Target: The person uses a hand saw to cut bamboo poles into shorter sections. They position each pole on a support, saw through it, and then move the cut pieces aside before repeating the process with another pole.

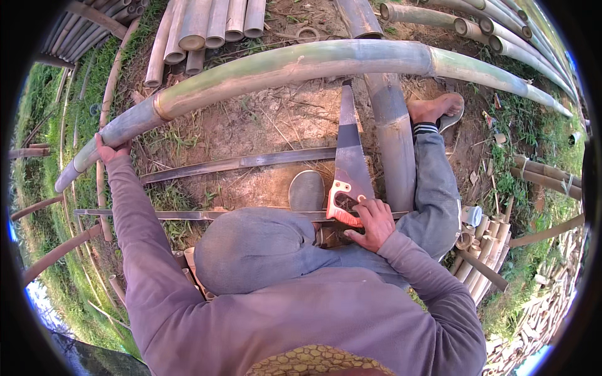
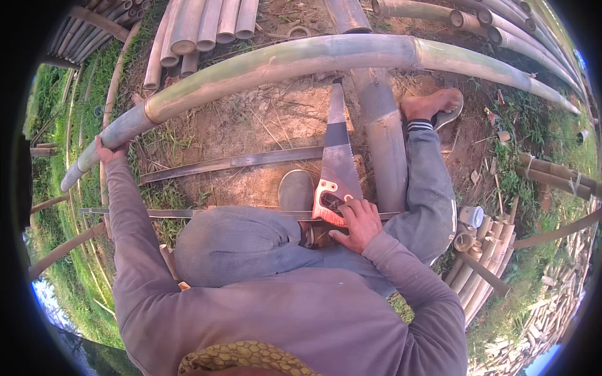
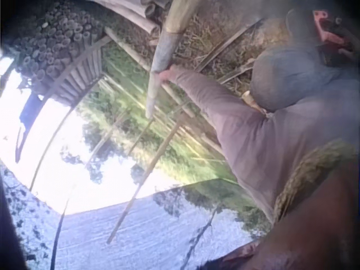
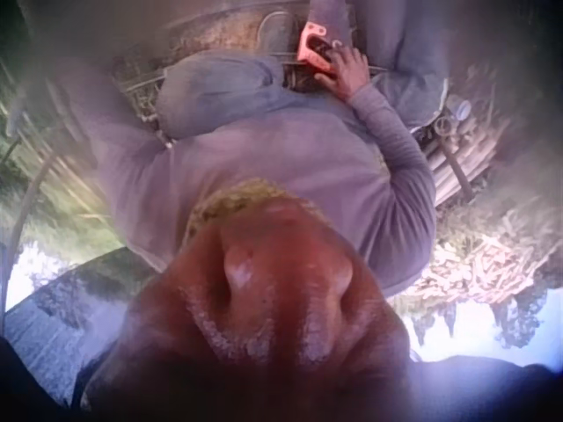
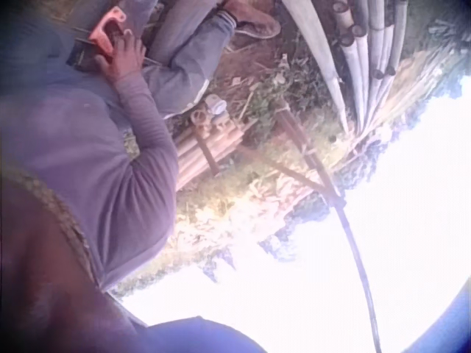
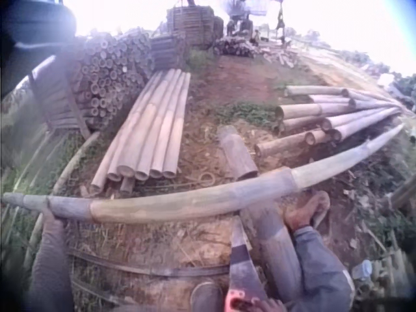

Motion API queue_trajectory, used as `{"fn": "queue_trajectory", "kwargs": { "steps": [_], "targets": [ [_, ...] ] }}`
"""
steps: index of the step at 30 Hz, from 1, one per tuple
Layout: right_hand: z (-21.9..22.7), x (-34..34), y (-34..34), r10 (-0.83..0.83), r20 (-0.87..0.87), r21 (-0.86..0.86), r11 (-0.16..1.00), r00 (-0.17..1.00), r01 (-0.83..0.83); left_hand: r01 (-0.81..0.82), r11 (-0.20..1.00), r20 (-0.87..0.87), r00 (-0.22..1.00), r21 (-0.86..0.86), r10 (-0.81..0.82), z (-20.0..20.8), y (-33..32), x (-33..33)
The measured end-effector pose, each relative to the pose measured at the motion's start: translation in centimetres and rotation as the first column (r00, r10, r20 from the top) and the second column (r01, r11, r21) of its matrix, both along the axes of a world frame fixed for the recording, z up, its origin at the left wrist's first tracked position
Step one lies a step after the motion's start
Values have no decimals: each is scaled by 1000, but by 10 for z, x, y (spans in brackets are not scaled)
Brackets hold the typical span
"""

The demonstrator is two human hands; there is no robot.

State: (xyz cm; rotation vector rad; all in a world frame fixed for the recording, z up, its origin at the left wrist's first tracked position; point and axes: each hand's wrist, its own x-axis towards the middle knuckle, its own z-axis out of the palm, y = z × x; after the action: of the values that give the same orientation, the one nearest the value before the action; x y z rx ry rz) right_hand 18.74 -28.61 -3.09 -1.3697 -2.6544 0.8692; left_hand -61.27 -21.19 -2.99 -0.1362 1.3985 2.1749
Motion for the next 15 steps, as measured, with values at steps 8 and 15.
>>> {"fn": "queue_trajectory", "kwargs": {
  "steps": [8, 15],
  "targets": [
    [-12, -18, -1, 97, 176, 95, 989, 980, -114, 2, 990, -21, 1000, -144, -5, -62, -8, 27],
    [-27, -31, 11, 125, 252, 148, 975, 960, -166, 112, 725, -498, 655, -680, -568, -89, -58, 185]
  ]
}}
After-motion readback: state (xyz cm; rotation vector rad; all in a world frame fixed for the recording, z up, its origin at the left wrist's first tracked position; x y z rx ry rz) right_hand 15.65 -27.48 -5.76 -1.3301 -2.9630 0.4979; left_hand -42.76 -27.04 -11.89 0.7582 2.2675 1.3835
